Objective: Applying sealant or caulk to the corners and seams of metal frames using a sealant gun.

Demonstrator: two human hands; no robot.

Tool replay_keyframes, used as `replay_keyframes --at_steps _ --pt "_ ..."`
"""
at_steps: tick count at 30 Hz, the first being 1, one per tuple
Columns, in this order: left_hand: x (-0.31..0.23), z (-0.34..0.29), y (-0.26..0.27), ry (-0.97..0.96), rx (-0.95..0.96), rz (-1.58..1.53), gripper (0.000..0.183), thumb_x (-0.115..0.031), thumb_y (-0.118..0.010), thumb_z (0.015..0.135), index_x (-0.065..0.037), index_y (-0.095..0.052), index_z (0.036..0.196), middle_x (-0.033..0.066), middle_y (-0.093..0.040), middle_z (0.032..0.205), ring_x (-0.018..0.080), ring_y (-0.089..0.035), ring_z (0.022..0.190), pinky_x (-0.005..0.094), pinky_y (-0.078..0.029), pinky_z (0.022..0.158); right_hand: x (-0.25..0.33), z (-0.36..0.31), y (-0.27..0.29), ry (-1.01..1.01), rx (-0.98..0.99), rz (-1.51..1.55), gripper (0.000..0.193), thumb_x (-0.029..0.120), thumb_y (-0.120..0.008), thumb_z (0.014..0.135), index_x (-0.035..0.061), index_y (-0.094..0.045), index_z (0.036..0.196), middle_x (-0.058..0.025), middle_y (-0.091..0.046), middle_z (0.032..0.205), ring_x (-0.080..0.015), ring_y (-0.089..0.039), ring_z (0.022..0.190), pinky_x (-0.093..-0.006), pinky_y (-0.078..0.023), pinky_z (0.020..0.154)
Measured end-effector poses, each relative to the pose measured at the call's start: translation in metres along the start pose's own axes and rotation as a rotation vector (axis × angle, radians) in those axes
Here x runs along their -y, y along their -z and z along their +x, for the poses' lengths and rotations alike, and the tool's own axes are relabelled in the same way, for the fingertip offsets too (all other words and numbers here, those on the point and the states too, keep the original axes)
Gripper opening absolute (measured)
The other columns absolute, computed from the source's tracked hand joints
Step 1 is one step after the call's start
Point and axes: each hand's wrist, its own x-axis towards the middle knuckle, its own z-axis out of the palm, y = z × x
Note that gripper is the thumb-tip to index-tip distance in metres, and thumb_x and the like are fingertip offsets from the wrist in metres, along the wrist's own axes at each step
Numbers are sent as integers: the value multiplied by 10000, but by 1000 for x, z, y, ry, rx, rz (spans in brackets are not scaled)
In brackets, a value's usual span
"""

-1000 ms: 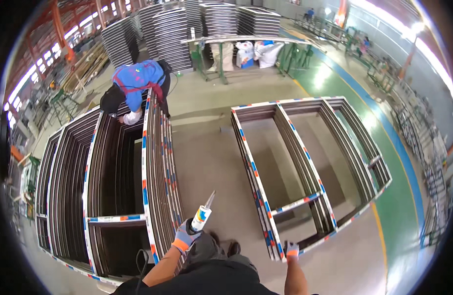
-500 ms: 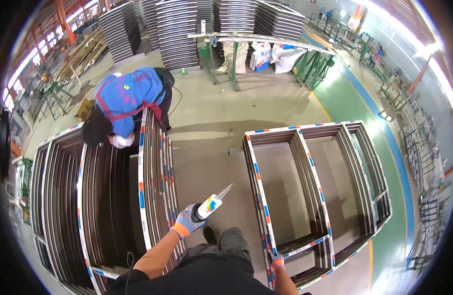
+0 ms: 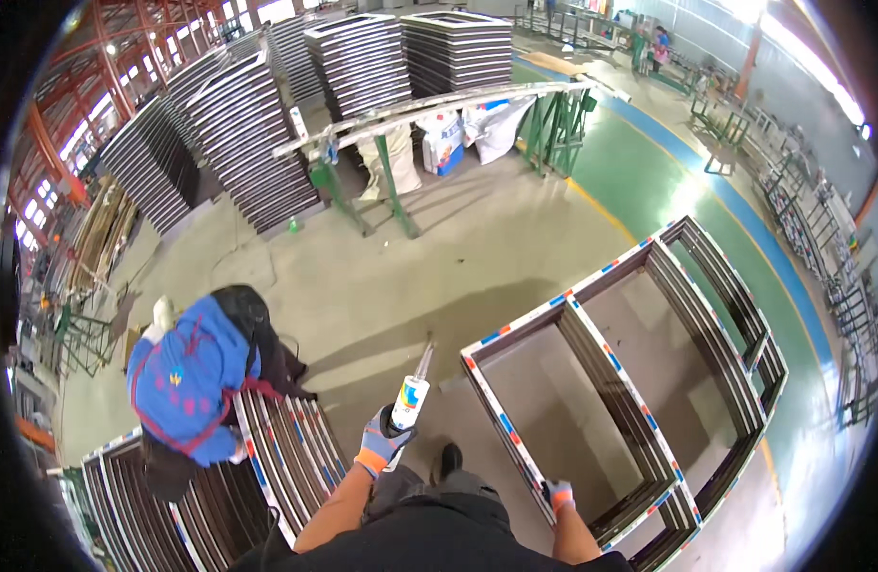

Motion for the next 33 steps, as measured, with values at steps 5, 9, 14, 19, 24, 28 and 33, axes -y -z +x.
replay_keyframes --at_steps 5,9,14,19,24,28,33 --pt "-15 149 29 -59 6 -106 582 -212 -821 710 -17 -581 1203 131 -677 1078 214 -654 1004 342 -506 895 241 176 -9 289 -57 -45 224 262 -630 909 67 -732 951 -16 -686 743 -105 -591 621 -261 -464 577" --pt "18 264 55 49 15 -128 585 -208 -839 705 -8 -584 1192 120 -685 1066 196 -656 977 335 -515 875 348 241 -36 290 -189 -11 222 261 -624 911 75 -735 956 -20 -683 735 -96 -576 600 -258 -451 541" --pt "44 432 97 71 44 -99 575 -241 -837 697 -18 -602 1173 140 -703 1038 239 -680 973 364 -528 853 336 273 -100 -181 -101 -5 219 281 -640 904 81 -722 873 -39 -662 672 -155 -608 548 -272 -425 465" --pt "16 603 146 -79 91 87 558 -283 -835 691 -40 -609 1139 151 -701 1025 299 -676 948 387 -529 834 315 215 -175 -376 -95 185 275 320 -646 885 58 -695 955 -98 -682 756 -237 -644 644 -395 -508 581" --pt "-6 754 137 -66 153 40 574 -264 -824 706 -41 -584 1177 156 -680 1082 288 -661 1003 375 -517 870 349 253 -223 -509 -173 252 278 318 -599 902 80 -649 1038 -118 -663 809 -297 -639 735 -436 -510 663" --pt "-10 849 92 -82 168 130 633 -289 -830 712 -42 -554 1226 161 -672 1094 301 -654 1024 385 -512 884 420 388 -230 232 -497 -117 294 316 -560 915 98 -612 1105 -133 -647 852 -346 -634 808 -469 -512 728" --pt "-39 931 40 -46 75 -62 636 -212 -830 714 -27 -550 1254 134 -678 1096 236 -661 1012 352 -516 884 702 642 -148 47 -120 571 205 182 -624 935 8 -683 1024 -40 -672 832 -144 -616 717 -285 -507 673"
